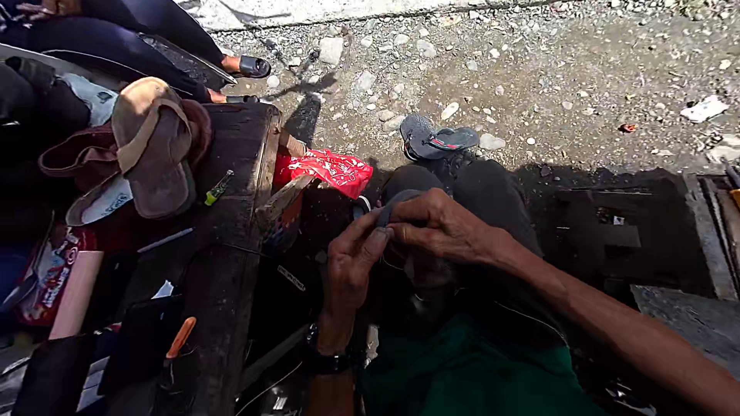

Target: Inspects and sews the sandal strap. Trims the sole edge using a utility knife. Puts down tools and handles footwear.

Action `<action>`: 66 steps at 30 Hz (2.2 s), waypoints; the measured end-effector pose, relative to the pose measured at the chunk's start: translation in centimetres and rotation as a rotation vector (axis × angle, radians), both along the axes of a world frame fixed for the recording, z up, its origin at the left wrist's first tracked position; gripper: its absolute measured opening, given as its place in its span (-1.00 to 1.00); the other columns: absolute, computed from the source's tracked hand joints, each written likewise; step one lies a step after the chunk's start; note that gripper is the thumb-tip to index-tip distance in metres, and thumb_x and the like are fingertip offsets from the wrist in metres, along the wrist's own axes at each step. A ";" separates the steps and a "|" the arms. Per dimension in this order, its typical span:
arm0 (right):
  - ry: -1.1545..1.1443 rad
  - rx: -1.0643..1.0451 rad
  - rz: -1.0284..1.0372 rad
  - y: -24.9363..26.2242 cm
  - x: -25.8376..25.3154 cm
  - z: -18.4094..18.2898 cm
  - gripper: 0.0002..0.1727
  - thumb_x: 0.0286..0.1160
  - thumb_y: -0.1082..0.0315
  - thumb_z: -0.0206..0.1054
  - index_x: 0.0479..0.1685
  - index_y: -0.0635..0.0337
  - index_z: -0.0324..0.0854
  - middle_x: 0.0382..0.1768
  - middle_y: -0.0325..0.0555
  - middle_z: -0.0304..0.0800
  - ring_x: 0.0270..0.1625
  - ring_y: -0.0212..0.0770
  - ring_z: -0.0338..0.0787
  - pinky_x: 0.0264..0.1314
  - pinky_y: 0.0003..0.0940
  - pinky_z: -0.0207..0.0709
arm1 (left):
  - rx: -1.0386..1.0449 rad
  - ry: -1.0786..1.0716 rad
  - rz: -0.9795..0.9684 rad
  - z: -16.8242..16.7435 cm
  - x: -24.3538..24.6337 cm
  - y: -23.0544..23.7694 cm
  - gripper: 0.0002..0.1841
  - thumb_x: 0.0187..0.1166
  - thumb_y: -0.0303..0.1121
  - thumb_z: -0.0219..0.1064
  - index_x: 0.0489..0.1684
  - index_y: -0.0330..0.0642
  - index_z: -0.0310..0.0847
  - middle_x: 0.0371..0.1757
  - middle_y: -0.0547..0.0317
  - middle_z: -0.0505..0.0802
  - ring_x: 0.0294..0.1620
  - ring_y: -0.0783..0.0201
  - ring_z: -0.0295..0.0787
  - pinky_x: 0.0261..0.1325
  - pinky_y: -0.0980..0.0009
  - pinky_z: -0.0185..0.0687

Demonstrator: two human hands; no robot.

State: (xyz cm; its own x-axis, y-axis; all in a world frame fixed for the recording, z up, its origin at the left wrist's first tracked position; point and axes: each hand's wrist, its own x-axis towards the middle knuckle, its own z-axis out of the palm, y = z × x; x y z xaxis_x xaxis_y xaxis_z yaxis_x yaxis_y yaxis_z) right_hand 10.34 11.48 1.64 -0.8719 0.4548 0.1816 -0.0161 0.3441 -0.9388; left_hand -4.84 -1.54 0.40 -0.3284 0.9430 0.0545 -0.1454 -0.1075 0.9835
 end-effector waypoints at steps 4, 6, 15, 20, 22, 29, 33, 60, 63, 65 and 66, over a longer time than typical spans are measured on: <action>0.088 0.068 0.013 -0.4 -1.6 -1.2 -0.62 0.72 0.25 0.17 -0.47 0.23 0.70 -0.60 -0.20 0.62 -0.48 -0.42 0.59 -0.40 -0.45 0.41 | -0.114 -0.071 -0.088 0.7 -2.9 0.1 -0.71 0.63 -0.27 0.36 0.11 -0.28 0.78 -0.04 0.18 0.91 -0.04 0.39 0.84 0.07 0.39 0.79; 0.138 0.081 -0.001 -0.7 -2.2 -1.8 -0.62 0.71 0.27 0.17 -0.50 0.25 0.68 -0.62 -0.17 0.61 -0.49 -0.39 0.59 -0.43 -0.44 0.40 | -0.160 -0.092 -0.093 0.9 -3.6 0.1 -0.74 0.61 -0.31 0.36 0.08 -0.27 0.80 -0.06 0.15 0.91 -0.07 0.37 0.85 0.06 0.39 0.79; 0.129 0.139 -0.138 -1.7 -2.9 -2.6 -0.65 0.64 0.31 0.19 -0.55 0.22 0.67 -0.67 -0.18 0.60 -0.56 -0.37 0.59 -0.54 -0.42 0.35 | 0.023 0.141 0.174 -2.2 -1.5 0.4 -0.75 0.67 -0.28 0.26 -0.08 -0.19 0.86 -0.15 0.29 0.92 -0.17 0.50 0.81 -0.06 0.51 0.74; 0.100 0.203 -0.217 -2.2 -2.4 -2.8 -0.64 0.63 0.31 0.19 -0.58 0.21 0.64 -0.69 -0.18 0.58 -0.60 -0.34 0.57 -0.58 -0.40 0.31 | 0.085 0.224 0.255 -3.2 -0.4 0.8 -0.71 0.72 -0.24 0.24 0.07 -0.20 0.84 -0.12 0.32 0.93 -0.19 0.54 0.81 -0.08 0.56 0.73; 0.098 0.213 -0.238 -2.3 -2.2 -2.8 -0.65 0.61 0.32 0.19 -0.60 0.21 0.65 -0.70 -0.18 0.57 -0.61 -0.34 0.56 -0.60 -0.40 0.29 | 0.093 0.246 0.272 -3.3 0.0 0.8 -0.70 0.73 -0.25 0.24 0.11 -0.23 0.83 -0.12 0.32 0.93 -0.21 0.56 0.80 -0.10 0.58 0.72; -0.198 -0.232 0.145 2.4 0.4 1.5 -0.64 0.81 0.16 0.13 -0.17 0.15 0.79 -0.43 -0.37 0.79 -0.39 -0.61 0.73 -0.29 -0.66 0.63 | 0.067 0.373 0.211 -0.6 0.8 1.1 -0.73 0.66 -0.49 0.20 0.05 -0.55 0.74 -0.06 0.09 0.92 -0.06 0.49 0.84 0.07 0.53 0.78; -0.364 -0.371 0.030 2.0 -0.1 3.4 -0.65 0.68 0.05 0.33 -0.40 0.03 0.80 -0.59 -0.45 0.75 -0.54 -0.63 0.68 -0.46 -0.66 0.56 | 0.059 0.367 0.173 -0.3 1.4 0.6 -0.70 0.67 -0.45 0.23 0.13 -0.57 0.69 0.00 0.07 0.90 0.03 0.46 0.84 0.17 0.48 0.78; -0.188 -0.218 -0.332 -3.1 -1.8 0.9 -0.65 0.71 0.22 0.22 -0.44 0.13 0.76 -0.58 -0.38 0.72 -0.51 -0.62 0.68 -0.45 -0.65 0.55 | 0.111 0.242 0.245 -2.7 0.3 0.3 -0.73 0.67 -0.43 0.23 0.09 -0.43 0.76 -0.02 0.14 0.92 0.01 0.44 0.84 0.13 0.46 0.78; -0.502 -0.138 -0.107 0.1 -1.5 3.8 -0.56 0.64 -0.07 0.28 -0.61 -0.08 0.68 -0.69 -0.50 0.57 -0.60 -0.61 0.55 -0.55 -0.53 0.39 | 0.098 0.291 0.222 -1.8 0.4 0.4 -0.72 0.58 -0.42 0.30 0.05 -0.46 0.76 -0.06 0.14 0.92 -0.02 0.45 0.84 0.13 0.46 0.79; -0.555 -0.136 -0.015 1.1 -2.0 4.2 -0.53 0.66 -0.01 0.28 -0.68 -0.05 0.66 -0.75 -0.46 0.56 -0.67 -0.57 0.55 -0.62 -0.51 0.36 | 0.095 0.293 0.231 -1.8 0.6 0.3 -0.73 0.55 -0.43 0.32 0.04 -0.46 0.76 -0.08 0.15 0.92 -0.04 0.45 0.84 0.12 0.46 0.78; -0.528 -0.205 0.025 1.4 -2.3 3.9 -0.55 0.71 0.07 0.29 -0.61 0.03 0.73 -0.72 -0.41 0.67 -0.66 -0.57 0.64 -0.61 -0.57 0.50 | 0.093 0.270 0.226 -2.0 0.5 0.2 -0.73 0.57 -0.44 0.31 0.06 -0.45 0.76 -0.08 0.17 0.92 -0.05 0.45 0.84 0.11 0.45 0.79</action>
